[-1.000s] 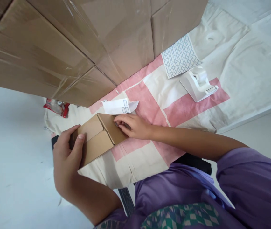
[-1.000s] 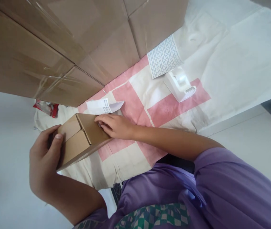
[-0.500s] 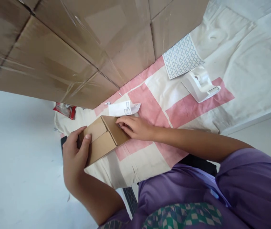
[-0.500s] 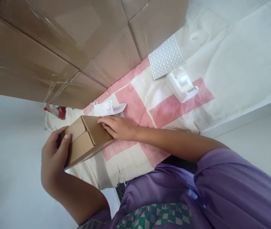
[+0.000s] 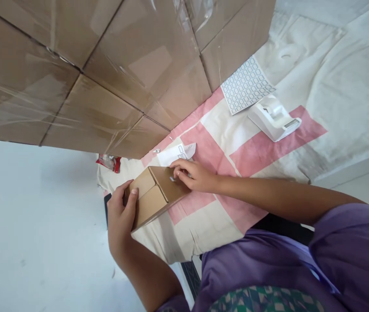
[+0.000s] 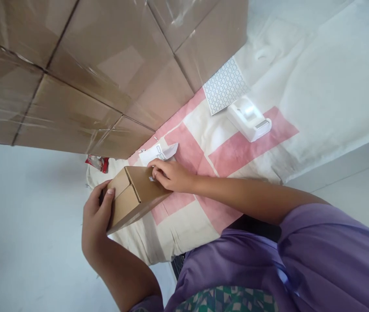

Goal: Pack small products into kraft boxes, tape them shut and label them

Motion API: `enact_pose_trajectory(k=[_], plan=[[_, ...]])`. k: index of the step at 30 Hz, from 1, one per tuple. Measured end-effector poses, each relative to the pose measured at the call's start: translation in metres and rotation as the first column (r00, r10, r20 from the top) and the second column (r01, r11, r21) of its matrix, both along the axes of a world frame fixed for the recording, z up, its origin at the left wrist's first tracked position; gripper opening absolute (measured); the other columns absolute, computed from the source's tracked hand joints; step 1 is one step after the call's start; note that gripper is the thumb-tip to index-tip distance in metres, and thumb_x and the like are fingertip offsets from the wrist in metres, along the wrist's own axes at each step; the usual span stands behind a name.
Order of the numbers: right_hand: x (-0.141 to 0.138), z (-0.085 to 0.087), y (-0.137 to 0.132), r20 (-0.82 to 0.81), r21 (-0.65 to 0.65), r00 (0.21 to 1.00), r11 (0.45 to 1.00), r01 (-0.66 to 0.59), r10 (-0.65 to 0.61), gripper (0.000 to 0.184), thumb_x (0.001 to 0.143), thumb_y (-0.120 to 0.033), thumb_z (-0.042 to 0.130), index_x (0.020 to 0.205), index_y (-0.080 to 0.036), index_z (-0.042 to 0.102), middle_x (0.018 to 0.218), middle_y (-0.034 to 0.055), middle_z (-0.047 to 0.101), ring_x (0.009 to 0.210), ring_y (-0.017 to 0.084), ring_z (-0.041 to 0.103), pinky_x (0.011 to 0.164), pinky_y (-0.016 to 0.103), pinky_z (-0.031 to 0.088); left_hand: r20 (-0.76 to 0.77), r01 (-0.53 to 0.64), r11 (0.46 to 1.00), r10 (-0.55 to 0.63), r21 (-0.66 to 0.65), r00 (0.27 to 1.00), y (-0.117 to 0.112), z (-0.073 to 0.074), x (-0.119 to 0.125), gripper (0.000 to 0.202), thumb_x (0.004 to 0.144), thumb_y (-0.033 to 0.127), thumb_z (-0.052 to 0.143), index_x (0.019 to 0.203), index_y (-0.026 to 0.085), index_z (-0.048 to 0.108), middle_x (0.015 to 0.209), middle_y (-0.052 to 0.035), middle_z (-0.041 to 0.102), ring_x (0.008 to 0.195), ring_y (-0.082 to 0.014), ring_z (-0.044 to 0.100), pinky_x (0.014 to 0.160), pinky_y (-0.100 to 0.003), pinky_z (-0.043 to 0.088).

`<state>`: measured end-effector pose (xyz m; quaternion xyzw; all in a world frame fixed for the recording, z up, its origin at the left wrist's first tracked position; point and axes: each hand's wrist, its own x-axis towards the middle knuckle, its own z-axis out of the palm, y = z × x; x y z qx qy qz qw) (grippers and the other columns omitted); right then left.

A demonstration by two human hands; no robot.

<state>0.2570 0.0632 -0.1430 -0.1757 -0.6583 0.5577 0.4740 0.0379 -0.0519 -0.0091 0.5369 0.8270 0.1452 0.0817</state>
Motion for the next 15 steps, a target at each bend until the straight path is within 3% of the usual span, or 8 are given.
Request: enact_pose_trajectory(k=[3,5,8,12,15], plan=[[0.003,0.002,0.001,0.079,0.018,0.997,1.000,-0.008,0.006,0.013,0.093,-0.018,0.059,0.106,-0.019,0.061,0.087,0.0018,0.071,0.077,0.015,0.065,0.072,0.027,0.049,0.012,0.009,1.000,-0.009,0.000,1.000,0.000,0.000,0.000,0.042,0.098,0.054,0.051,0.125,0.026,0.066,0.127,-0.0065,0.071,0.118,-0.0277,0.064,0.106,-0.039,0.045],[0.003,0.002,0.003,0.146,0.098,0.988,0.993,-0.071,0.056,0.007,0.091,-0.017,0.061,0.097,-0.019,0.063,0.089,0.0037,0.070,0.078,0.016,0.064,0.073,0.029,0.049,0.012,0.004,1.000,-0.004,0.001,1.000,0.000,0.000,0.000,0.043,0.098,0.055,0.051,0.126,0.026,0.065,0.128,-0.0068,0.070,0.118,-0.0278,0.063,0.106,-0.039,0.045],[0.004,0.004,0.008,0.110,0.199,0.991,0.975,-0.103,0.082,0.011,0.094,-0.013,0.054,0.093,-0.018,0.064,0.093,0.0064,0.069,0.085,0.018,0.064,0.078,0.031,0.050,-0.005,-0.012,1.000,0.012,0.002,1.000,-0.001,-0.002,0.001,0.044,0.098,0.056,0.051,0.128,0.026,0.065,0.130,-0.0076,0.069,0.120,-0.0287,0.062,0.108,-0.042,0.043],[0.012,0.015,0.016,0.011,0.059,0.998,0.996,0.067,-0.068,0.012,0.097,-0.018,0.053,0.098,-0.018,0.065,0.087,0.0032,0.069,0.073,0.014,0.061,0.068,0.027,0.047,0.024,-0.005,1.000,0.004,0.011,1.000,-0.001,-0.003,0.003,0.043,0.098,0.055,0.051,0.127,0.027,0.065,0.132,-0.0073,0.068,0.124,-0.0287,0.060,0.109,-0.043,0.041],[0.018,0.022,0.021,0.131,0.007,0.991,1.000,0.023,-0.024,0.008,0.092,-0.024,0.063,0.097,-0.018,0.066,0.071,-0.0030,0.063,0.057,0.011,0.051,0.059,0.025,0.042,0.052,0.003,0.999,-0.005,0.036,0.999,0.000,-0.003,0.004,0.043,0.098,0.055,0.052,0.126,0.026,0.065,0.133,-0.0078,0.069,0.125,-0.0289,0.059,0.109,-0.044,0.041]])
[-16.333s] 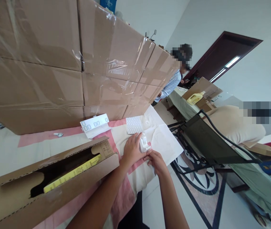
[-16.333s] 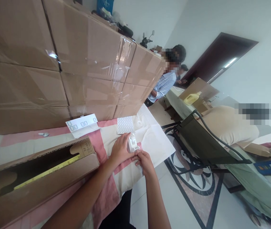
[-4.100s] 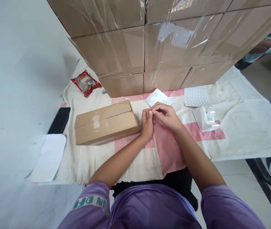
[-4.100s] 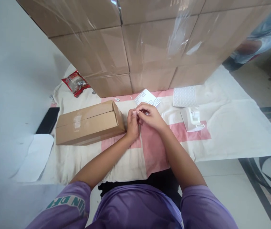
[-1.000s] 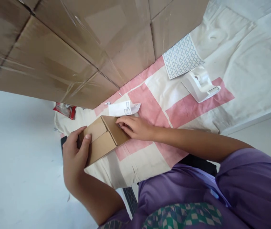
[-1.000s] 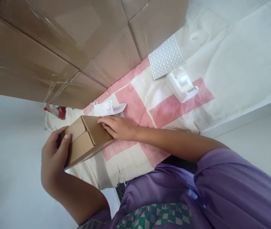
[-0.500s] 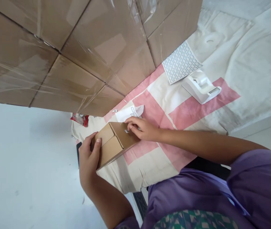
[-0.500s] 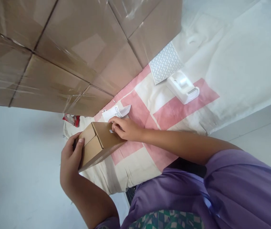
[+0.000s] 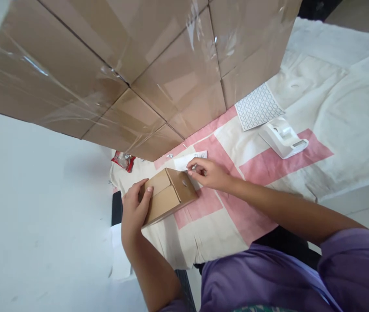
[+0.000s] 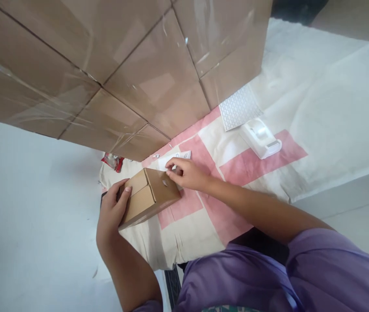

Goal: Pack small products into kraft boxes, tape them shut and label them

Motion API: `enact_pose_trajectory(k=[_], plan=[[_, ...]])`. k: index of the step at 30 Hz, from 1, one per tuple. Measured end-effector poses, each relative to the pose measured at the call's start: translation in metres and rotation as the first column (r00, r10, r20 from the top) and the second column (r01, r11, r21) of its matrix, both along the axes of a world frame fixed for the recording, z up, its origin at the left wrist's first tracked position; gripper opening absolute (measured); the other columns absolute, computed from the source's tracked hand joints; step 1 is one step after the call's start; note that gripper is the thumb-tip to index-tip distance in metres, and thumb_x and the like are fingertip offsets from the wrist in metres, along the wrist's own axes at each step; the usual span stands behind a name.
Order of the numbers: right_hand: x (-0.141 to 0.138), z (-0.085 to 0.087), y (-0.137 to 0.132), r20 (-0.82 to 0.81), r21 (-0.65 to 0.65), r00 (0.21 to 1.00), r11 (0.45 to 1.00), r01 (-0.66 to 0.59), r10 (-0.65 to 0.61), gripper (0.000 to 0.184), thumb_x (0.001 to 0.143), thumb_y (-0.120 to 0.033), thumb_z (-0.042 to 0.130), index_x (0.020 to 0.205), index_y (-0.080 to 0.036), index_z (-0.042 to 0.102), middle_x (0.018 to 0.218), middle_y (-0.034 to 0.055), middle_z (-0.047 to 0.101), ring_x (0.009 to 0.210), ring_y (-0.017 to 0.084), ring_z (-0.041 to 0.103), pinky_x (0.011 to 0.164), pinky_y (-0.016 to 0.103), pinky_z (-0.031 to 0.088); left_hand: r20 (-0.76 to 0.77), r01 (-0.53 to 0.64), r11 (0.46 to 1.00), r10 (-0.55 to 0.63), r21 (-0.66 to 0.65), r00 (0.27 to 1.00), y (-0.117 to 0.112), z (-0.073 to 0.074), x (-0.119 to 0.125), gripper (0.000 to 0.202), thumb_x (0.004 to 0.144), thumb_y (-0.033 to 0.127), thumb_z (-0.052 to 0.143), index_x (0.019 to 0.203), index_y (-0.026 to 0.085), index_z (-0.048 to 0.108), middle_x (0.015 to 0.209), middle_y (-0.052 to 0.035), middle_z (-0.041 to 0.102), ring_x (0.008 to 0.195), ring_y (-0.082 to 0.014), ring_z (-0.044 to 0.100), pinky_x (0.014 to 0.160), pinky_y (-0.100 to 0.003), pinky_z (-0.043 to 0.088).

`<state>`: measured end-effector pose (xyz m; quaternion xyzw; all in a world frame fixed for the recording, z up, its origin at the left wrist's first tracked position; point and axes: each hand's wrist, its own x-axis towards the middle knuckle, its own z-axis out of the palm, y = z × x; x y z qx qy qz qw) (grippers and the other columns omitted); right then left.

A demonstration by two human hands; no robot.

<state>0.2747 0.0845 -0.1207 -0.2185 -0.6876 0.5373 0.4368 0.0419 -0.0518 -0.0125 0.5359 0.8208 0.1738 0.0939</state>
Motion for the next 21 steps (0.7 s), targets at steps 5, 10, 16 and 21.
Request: enact_pose_trajectory(k=[5,10,16,21], plan=[[-0.002,-0.004,0.009,0.192,0.096,0.965,0.975,-0.201,0.180,0.006,0.088,-0.021,0.067,0.091,-0.017,0.070,0.086,0.0034,0.074,0.073,0.014,0.063,0.069,0.027,0.046,0.000,0.017,1.000,-0.017,0.001,1.000,0.002,0.001,0.001,0.044,0.097,0.055,0.051,0.126,0.026,0.066,0.127,-0.0076,0.071,0.119,-0.0294,0.062,0.109,-0.047,0.040],[0.010,0.000,0.024,0.126,0.077,0.991,0.996,0.042,-0.051,0.015,0.093,-0.027,0.059,0.088,-0.017,0.069,0.072,-0.0003,0.065,0.060,0.012,0.055,0.060,0.025,0.042,-0.024,0.032,0.999,-0.032,0.004,0.999,0.001,0.003,0.003,0.045,0.096,0.056,0.049,0.126,0.026,0.065,0.126,-0.0064,0.071,0.115,-0.0290,0.062,0.110,-0.049,0.039],[0.010,0.011,0.012,0.281,0.342,0.941,0.896,-0.283,0.190,0.097,0.076,-0.052,0.083,0.156,-0.021,0.039,0.152,0.0192,0.051,0.138,0.035,0.050,0.111,0.048,0.042,-0.038,0.069,0.997,-0.068,0.045,0.997,-0.002,-0.001,0.003,0.045,0.097,0.055,0.049,0.128,0.026,0.065,0.127,-0.0067,0.071,0.116,-0.0290,0.062,0.108,-0.048,0.043],[-0.010,0.031,-0.021,0.286,0.400,0.904,0.818,-0.413,0.316,0.130,0.061,-0.047,0.091,0.164,-0.024,0.015,0.157,0.0198,0.037,0.146,0.037,0.037,0.118,0.052,0.035,-0.012,0.146,0.975,-0.146,0.169,0.989,-0.010,0.003,0.002,0.043,0.095,0.057,0.053,0.112,0.024,0.074,0.113,-0.0071,0.077,0.106,-0.0277,0.069,0.096,-0.040,0.051]])
